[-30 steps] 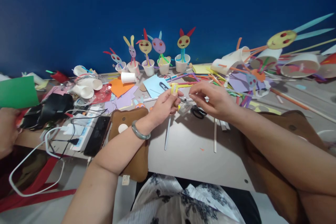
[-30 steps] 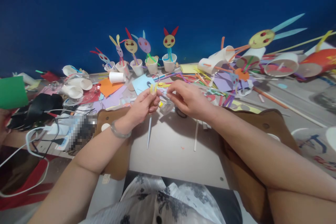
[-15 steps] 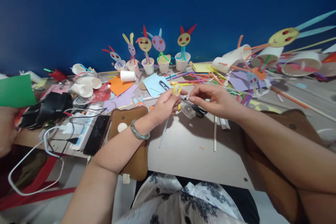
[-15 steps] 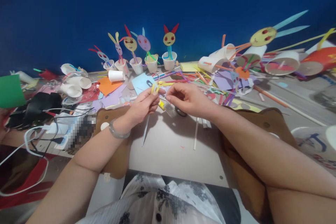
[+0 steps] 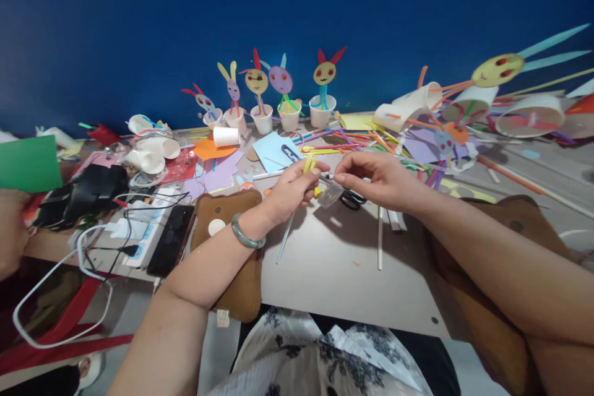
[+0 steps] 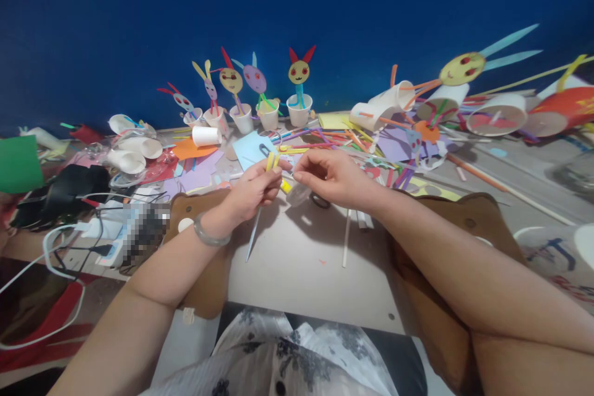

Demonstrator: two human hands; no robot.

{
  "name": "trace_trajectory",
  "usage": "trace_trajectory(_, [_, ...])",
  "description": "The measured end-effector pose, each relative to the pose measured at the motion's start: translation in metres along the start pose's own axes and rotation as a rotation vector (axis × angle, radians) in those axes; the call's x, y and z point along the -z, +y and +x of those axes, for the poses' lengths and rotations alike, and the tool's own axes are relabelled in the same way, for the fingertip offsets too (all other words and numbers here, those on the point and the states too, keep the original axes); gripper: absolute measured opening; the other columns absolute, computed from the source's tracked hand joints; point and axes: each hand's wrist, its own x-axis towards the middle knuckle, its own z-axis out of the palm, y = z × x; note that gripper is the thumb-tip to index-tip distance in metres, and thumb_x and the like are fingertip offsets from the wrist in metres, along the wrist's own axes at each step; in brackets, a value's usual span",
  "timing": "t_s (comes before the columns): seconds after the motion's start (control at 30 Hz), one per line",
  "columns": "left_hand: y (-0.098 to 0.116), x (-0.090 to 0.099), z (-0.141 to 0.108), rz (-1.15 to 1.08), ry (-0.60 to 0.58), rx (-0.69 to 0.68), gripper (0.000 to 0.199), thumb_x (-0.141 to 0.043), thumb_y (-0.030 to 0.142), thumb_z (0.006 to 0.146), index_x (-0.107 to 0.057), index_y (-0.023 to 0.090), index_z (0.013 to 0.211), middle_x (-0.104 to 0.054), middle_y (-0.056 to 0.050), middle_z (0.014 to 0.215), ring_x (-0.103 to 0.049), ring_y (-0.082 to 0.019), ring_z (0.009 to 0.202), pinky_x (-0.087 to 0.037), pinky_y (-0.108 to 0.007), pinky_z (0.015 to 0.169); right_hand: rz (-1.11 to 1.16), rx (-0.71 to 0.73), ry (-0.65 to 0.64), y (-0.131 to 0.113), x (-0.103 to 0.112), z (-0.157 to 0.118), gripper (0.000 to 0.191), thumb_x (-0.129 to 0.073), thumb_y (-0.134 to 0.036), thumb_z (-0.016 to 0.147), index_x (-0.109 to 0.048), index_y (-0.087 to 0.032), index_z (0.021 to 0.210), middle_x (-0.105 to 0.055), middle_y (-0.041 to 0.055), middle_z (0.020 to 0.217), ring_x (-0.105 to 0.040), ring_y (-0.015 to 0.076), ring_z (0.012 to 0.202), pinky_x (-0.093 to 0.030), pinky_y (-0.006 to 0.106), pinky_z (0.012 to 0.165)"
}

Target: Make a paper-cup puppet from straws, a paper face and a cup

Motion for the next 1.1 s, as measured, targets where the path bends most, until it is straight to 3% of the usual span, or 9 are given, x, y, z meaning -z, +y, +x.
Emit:
trace_trajectory(0.17, [-0.006, 0.002, -0.001, 0.214, -0.028, -0.168, 0.041, -0.083, 0.043, 0.072, -0.061, 0.018, 0.096, -0.040, 0.008, 0.059, -0.034, -0.005, 0.051, -0.027, -0.021, 0.050, 0.027, -0.012, -0.035, 0.003, -0.001, -0.001, 0.032, -0.065, -0.051, 0.087, -0.064, -0.022, 0.075, -0.059, -0.0006, 0.065, -0.049, 0.0123, 0.055, -0.039, 0.028, 0.052])
trace_trajectory(0.4, [-0.007, 0.000, -0.001, 0.305, 0.041, -0.211, 0.040, -0.083, 0.045, 0.070, -0.056, 0.018, 0.082, -0.043, 0.007, 0.060, -0.039, -0.006, 0.054, -0.031, -0.022, 0.054, 0.071, 0.004, 0.002, 0.007, -0.006, -0.001, 0.032, -0.069, -0.051, 0.085, -0.068, -0.020, 0.077, -0.063, 0.0015, 0.068, -0.051, 0.0130, 0.057, -0.040, 0.028, 0.051])
trace_trajectory(0.67, [-0.005, 0.003, 0.002, 0.355, 0.033, -0.310, 0.033, -0.076, 0.044, 0.078, -0.059, 0.016, 0.078, -0.053, 0.004, 0.065, -0.044, -0.008, 0.060, -0.035, -0.023, 0.058, -0.162, 0.196, 0.143, 0.004, -0.006, -0.001, 0.022, -0.066, -0.043, 0.088, -0.071, -0.023, 0.081, -0.068, 0.0051, 0.085, -0.055, 0.0143, 0.060, -0.041, 0.030, 0.052])
trace_trajectory(0.9, [-0.001, 0.002, -0.001, 0.337, 0.011, -0.258, 0.022, -0.073, 0.034, 0.077, -0.059, 0.016, 0.078, -0.053, 0.004, 0.064, -0.045, -0.007, 0.058, -0.036, -0.022, 0.058, -0.111, 0.060, 0.120, -0.002, -0.007, -0.006, 0.028, -0.069, -0.052, 0.086, -0.073, -0.024, 0.080, -0.071, 0.0026, 0.074, -0.052, 0.0130, 0.053, -0.041, 0.030, 0.050])
trace_trajectory(1.03, [0.002, 0.000, -0.001, 0.323, 0.062, -0.223, 0.020, -0.073, 0.031, 0.075, -0.059, 0.016, 0.078, -0.056, 0.003, 0.067, -0.048, -0.008, 0.059, -0.038, -0.022, 0.058, 0.025, -0.051, 0.159, 0.000, -0.002, -0.004, 0.041, -0.069, -0.054, 0.085, -0.073, -0.024, 0.113, -0.074, 0.0030, 0.080, -0.052, 0.0125, 0.049, -0.042, 0.030, 0.047])
trace_trajectory(1.1, [0.004, 0.000, -0.001, 0.315, 0.087, -0.197, 0.021, -0.073, 0.031, 0.074, -0.058, 0.016, 0.078, -0.055, 0.004, 0.065, -0.047, -0.007, 0.057, -0.037, -0.021, 0.057, -0.025, -0.090, 0.197, 0.004, 0.004, 0.000, 0.045, -0.066, -0.053, 0.087, -0.070, -0.022, 0.119, -0.074, 0.0047, 0.083, -0.055, 0.0138, 0.051, -0.043, 0.031, 0.049])
